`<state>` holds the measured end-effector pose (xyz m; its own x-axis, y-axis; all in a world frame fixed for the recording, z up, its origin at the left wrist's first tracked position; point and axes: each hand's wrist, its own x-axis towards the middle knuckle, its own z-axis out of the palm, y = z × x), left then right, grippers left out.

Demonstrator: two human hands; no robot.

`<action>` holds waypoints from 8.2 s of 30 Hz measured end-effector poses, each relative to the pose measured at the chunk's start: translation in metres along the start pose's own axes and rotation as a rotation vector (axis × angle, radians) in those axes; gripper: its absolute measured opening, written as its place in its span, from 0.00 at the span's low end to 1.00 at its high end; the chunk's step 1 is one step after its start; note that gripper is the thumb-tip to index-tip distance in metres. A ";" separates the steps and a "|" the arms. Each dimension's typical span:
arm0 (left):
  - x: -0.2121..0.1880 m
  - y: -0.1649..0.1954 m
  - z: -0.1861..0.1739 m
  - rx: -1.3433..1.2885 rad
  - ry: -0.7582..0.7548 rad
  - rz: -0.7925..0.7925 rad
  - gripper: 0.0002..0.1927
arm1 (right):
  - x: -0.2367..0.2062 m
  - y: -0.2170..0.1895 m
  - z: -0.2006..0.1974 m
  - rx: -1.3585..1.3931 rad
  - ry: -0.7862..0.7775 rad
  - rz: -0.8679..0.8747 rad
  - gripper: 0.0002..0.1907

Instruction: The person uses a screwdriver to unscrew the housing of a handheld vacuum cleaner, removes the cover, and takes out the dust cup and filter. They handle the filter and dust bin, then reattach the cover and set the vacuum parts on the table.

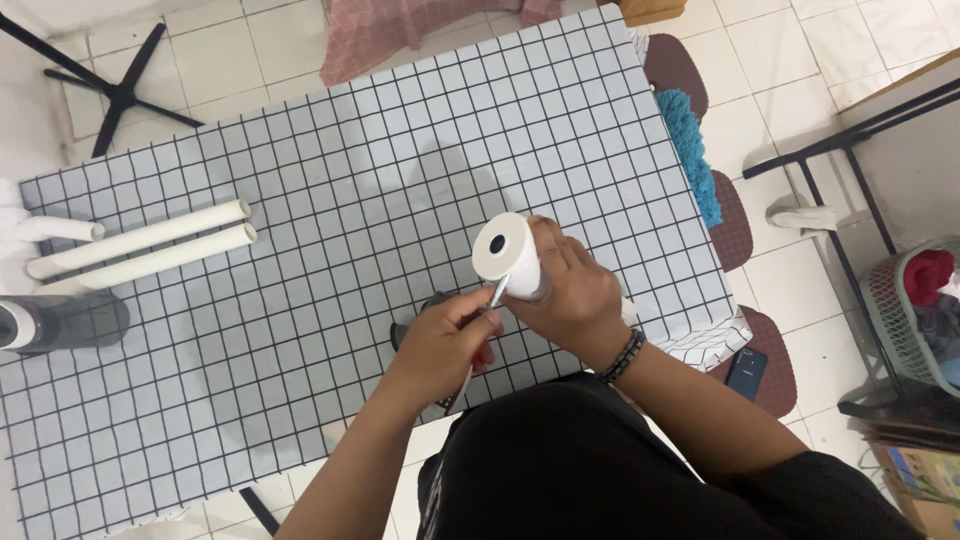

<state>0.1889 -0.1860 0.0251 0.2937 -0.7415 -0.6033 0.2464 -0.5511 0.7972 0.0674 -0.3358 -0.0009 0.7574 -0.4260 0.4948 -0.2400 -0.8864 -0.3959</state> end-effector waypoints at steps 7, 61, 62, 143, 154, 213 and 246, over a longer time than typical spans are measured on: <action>-0.009 -0.006 -0.002 0.056 -0.003 0.009 0.24 | 0.013 0.008 -0.013 0.195 -0.342 0.387 0.51; 0.228 -0.041 0.012 0.532 0.663 0.176 0.11 | 0.059 0.175 0.092 0.938 -0.824 0.806 0.53; 0.227 -0.041 0.011 0.526 0.659 0.178 0.13 | 0.057 0.172 0.092 0.915 -0.827 0.794 0.52; 0.150 -0.060 -0.166 0.025 0.915 0.011 0.46 | 0.159 0.004 0.215 0.402 -0.380 0.562 0.20; 0.082 -0.127 -0.136 0.287 0.662 -0.215 0.44 | 0.056 0.006 0.177 0.414 -0.531 0.085 0.19; -0.220 -0.330 -0.271 -0.721 0.879 0.310 0.31 | -0.049 -0.383 0.275 0.865 -1.094 0.476 0.16; -0.291 -0.384 -0.590 0.857 1.150 0.002 0.32 | 0.042 -0.670 0.479 0.175 -0.785 -0.582 0.30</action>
<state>0.5537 0.4669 -0.1179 0.9659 -0.2547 0.0463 -0.2561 -0.9138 0.3154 0.5513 0.3270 -0.0852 0.9313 0.3637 0.0207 0.3419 -0.8531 -0.3942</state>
